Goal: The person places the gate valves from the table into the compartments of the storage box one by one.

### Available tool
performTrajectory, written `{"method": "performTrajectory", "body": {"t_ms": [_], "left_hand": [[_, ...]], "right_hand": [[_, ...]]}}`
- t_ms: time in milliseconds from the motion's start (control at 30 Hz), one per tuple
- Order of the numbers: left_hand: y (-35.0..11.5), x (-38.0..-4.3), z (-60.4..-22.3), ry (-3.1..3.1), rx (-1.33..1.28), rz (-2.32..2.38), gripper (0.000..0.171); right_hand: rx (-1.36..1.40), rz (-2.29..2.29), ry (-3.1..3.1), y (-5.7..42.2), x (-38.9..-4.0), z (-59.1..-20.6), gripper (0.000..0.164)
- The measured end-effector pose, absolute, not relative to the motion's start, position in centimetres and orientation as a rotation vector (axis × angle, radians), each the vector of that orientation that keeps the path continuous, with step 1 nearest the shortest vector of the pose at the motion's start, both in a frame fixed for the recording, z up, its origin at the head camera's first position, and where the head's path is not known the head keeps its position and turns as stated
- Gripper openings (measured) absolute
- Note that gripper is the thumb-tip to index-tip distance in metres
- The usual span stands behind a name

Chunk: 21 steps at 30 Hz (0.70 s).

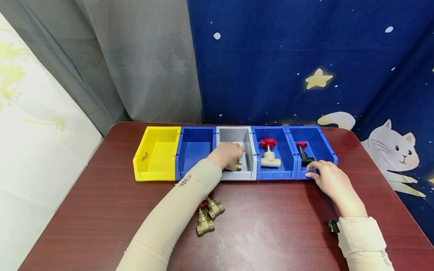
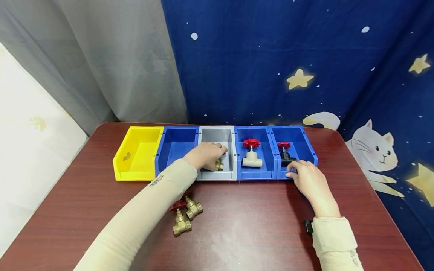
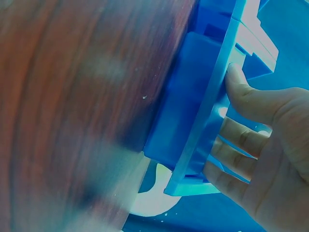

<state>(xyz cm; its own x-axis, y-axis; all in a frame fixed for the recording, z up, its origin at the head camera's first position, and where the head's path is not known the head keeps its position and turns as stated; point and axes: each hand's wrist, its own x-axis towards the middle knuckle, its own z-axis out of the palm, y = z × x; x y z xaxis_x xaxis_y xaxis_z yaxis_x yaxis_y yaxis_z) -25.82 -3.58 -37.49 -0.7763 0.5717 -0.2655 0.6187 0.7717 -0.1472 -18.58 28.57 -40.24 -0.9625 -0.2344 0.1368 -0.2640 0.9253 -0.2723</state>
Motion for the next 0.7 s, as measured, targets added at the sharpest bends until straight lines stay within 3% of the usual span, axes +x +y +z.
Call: {"method": "performTrajectory", "body": {"t_ms": [700], "left_hand": [[-3.78,-25.34,-37.46,2.776,0.876,-0.276,0.057]], "right_hand": [[0.382,0.442,-2.976,28.62,-18.58,-40.39,0.016]]}}
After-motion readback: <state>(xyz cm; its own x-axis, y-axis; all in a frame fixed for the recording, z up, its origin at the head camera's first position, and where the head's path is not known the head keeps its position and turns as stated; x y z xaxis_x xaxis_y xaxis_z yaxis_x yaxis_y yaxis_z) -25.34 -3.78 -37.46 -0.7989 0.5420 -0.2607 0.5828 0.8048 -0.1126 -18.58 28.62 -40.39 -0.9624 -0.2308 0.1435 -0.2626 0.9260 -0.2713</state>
